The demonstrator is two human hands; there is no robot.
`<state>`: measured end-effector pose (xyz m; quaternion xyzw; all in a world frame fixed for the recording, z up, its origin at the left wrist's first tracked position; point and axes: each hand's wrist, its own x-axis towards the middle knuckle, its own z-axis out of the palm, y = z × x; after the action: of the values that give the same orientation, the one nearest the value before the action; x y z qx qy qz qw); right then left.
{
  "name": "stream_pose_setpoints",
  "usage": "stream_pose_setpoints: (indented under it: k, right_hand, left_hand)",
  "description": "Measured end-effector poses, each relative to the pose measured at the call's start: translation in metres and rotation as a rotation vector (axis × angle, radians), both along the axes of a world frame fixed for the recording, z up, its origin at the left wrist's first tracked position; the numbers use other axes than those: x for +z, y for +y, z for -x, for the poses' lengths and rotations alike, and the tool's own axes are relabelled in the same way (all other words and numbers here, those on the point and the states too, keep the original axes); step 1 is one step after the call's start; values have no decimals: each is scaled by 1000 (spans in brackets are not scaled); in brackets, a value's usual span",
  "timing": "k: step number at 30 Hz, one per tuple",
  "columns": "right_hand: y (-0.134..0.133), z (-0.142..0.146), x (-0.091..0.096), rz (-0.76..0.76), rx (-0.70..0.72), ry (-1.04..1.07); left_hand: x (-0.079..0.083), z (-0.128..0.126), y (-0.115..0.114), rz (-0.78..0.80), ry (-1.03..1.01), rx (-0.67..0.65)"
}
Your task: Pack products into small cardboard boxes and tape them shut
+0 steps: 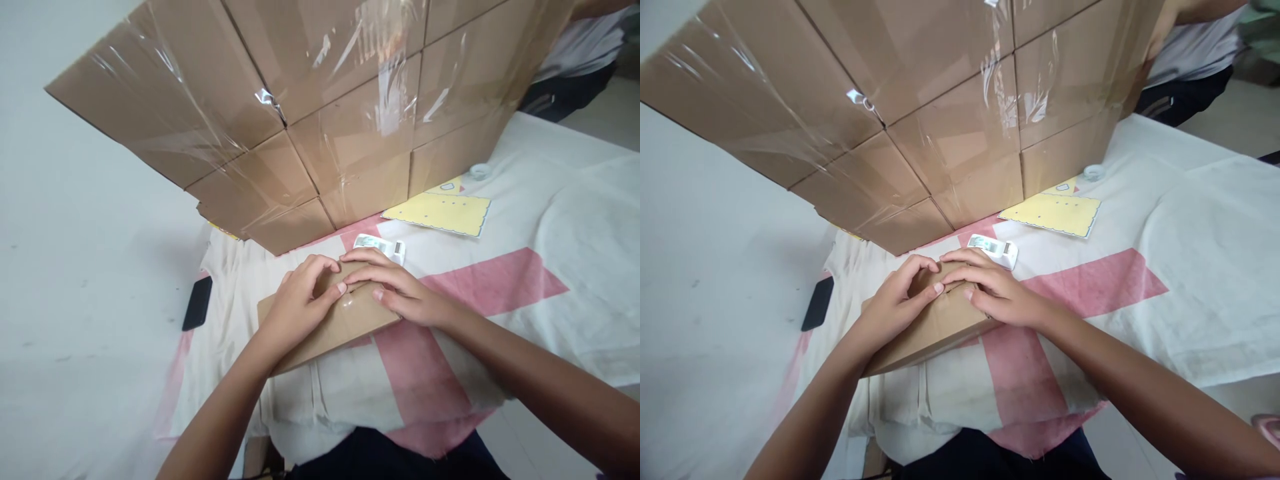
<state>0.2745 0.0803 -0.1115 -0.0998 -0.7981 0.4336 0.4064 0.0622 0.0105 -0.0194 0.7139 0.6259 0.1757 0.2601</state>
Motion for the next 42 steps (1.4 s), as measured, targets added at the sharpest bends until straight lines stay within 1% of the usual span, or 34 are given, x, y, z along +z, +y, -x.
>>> stream_pose_setpoints:
  k: [6,7,8,9,11,12,14,15,16,17,18,19,20,22,25,32,35,37,39,40,42]
  right_hand:
    - [-8,-5,-1,-58,17,11]
    - [-7,-7,-1,-72,1,-7]
    - [-3,-10,-2,-89,-55,-31]
    - [4,-15,-3,-103,-155,-60]
    - [29,-32,-8,-114,-439,-113]
    - [48,-43,-12,-103,-603,-132]
    - [90,-71,-19,-66,-826,-184]
    - [112,-86,-23,-33,-937,-245]
    - [132,-99,-26,16,-1077,-418]
    - [150,-111,-29,40,-1152,-589]
    - [165,-120,-31,39,-1182,-750]
    - [177,-127,-33,25,-1185,-889]
    - [186,-131,-34,-1,-1158,-980]
    - [196,-133,-35,-51,-1096,-1057]
    - [200,-129,-35,-77,-1058,-1069]
    - [202,-125,-41,-48,-1109,-1040]
    - [202,-123,-38,-36,-1118,-1009]
    - [198,-121,-29,-31,-1158,-939]
    - [185,-117,-17,-33,-1213,-804]
    - [175,-113,-12,-37,-1223,-716]
    - [142,-100,-6,-42,-1172,-545]
  left_hand:
    - [4,1,-1,49,96,-41]
    - [5,1,-2,56,108,-40]
    - [6,0,-2,59,119,-35]
    - [7,0,-3,60,130,-28]
    - [8,0,-4,67,147,-9]
    - [7,0,-5,73,153,-4]
    - [7,1,-6,81,162,-1]
    - [6,0,-6,82,165,-1]
    - [5,0,-5,80,167,1]
    - [5,0,-5,78,163,4]
    - [4,0,-5,78,154,8]
    - [4,-1,-4,79,142,10]
    - [3,-1,-4,78,129,11]
    - [2,-1,-3,71,109,6]
    - [1,0,-3,57,111,-2]
    - [-2,0,-3,52,103,-5]
    - [-2,0,-4,52,99,2]
    - [-2,0,-4,56,95,8]
    - [-2,1,-5,59,90,10]
    - [-2,2,-5,58,88,10]
    - [-3,4,-5,45,88,4]
